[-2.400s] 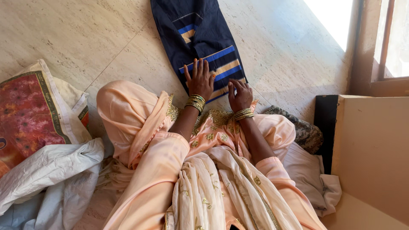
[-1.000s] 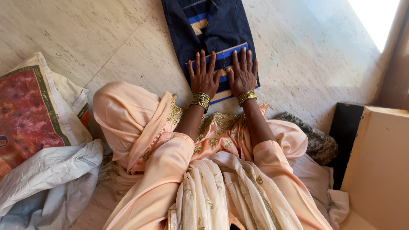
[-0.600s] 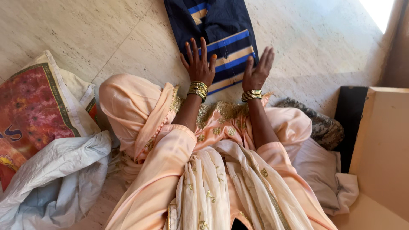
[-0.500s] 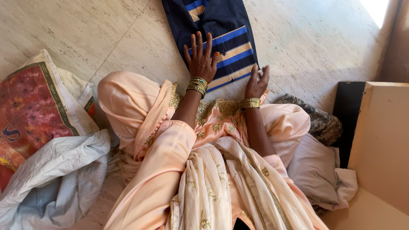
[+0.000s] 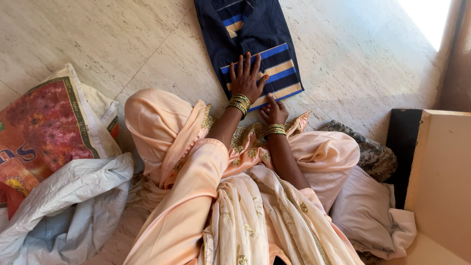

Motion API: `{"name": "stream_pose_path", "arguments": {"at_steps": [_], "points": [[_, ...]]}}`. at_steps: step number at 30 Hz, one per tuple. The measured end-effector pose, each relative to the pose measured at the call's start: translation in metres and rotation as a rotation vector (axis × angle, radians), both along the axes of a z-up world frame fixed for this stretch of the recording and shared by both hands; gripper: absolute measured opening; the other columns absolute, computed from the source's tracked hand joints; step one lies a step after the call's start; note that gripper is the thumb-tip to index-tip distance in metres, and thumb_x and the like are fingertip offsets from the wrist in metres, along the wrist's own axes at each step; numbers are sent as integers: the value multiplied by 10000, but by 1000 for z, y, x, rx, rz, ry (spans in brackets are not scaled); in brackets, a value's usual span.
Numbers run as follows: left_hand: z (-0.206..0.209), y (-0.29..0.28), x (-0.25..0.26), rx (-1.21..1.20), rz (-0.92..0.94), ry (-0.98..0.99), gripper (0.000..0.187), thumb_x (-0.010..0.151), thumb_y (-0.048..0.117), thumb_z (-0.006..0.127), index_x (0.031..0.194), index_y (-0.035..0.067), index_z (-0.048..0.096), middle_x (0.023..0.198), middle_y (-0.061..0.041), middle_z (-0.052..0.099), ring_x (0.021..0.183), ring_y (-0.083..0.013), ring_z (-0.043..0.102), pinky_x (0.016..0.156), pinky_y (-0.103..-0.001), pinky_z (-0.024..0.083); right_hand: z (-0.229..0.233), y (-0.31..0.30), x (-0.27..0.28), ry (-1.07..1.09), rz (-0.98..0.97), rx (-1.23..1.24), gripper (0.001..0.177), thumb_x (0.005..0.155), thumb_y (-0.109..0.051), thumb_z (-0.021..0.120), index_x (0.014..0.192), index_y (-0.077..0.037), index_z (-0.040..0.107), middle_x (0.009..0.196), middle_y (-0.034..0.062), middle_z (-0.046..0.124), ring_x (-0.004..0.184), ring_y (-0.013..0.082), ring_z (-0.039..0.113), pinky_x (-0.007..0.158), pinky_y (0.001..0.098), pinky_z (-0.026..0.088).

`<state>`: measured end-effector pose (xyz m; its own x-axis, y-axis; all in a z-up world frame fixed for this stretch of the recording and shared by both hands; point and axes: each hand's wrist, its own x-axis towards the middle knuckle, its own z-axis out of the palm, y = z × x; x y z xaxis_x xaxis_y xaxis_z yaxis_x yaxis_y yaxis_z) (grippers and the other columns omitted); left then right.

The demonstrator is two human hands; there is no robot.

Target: The person sits on the floor and folds a pair of dark blue striped pants by hand, smoothing the fabric and folding it into a compact rectangle. After placing the folded pants aside, the person picks up a pair of light-colored pants and begins to smooth them out on the floor.

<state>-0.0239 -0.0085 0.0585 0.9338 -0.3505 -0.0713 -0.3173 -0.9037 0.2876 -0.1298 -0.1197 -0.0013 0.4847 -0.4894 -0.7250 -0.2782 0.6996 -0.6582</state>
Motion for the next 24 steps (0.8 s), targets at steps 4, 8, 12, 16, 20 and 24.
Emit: {"name": "stream_pose_path", "arguments": {"at_steps": [4,8,12,16,20,24], "points": [[-18,-17,-15,-60,22,53,774,1008,710,207,1634,256,177,1695,-154,198,1558,-377,183,1228,-606,100,44,-17,-10,-123,-32,-86,196,830,-168,829,899,-70,673,717,18,621,552,113,634,493,274,589],[-53,-65,-40,-365,20,427,826,992,750,127,1642,249,218,1676,-179,240,1544,-406,207,1251,-567,138,123,-57,-25,-159,104,-343,215,911,-188,841,960,-36,696,742,25,616,559,85,573,491,228,515],[-57,-75,-40,-1409,-120,1160,1015,1049,844,253,1609,25,469,1564,-341,489,1419,-463,463,1216,-555,372,173,-73,-17,-352,210,-404,221,969,-210,731,1080,-25,689,884,57,709,695,110,718,617,258,631],[-8,-34,7,-1257,270,1426,1058,796,886,289,1606,205,272,1550,-175,467,1292,-301,556,1063,-519,438,166,-92,1,-406,171,-455,247,1000,-196,684,1160,-9,705,977,75,758,789,129,759,695,270,655],[32,-11,38,-1119,231,1350,1067,774,868,400,1599,200,290,1504,-163,464,1259,-295,594,1038,-539,501,114,-101,9,-264,246,-833,341,1050,-243,645,1319,-39,688,1240,193,745,1037,242,739,886,383,594],[41,-8,52,-1103,239,1355,989,789,805,455,1549,181,352,1411,-164,578,1187,-278,615,969,-484,520,81,-64,17,-119,614,-1362,587,1120,-421,479,1613,-119,379,1679,252,260,1544,396,272,1233,543,307]]}}
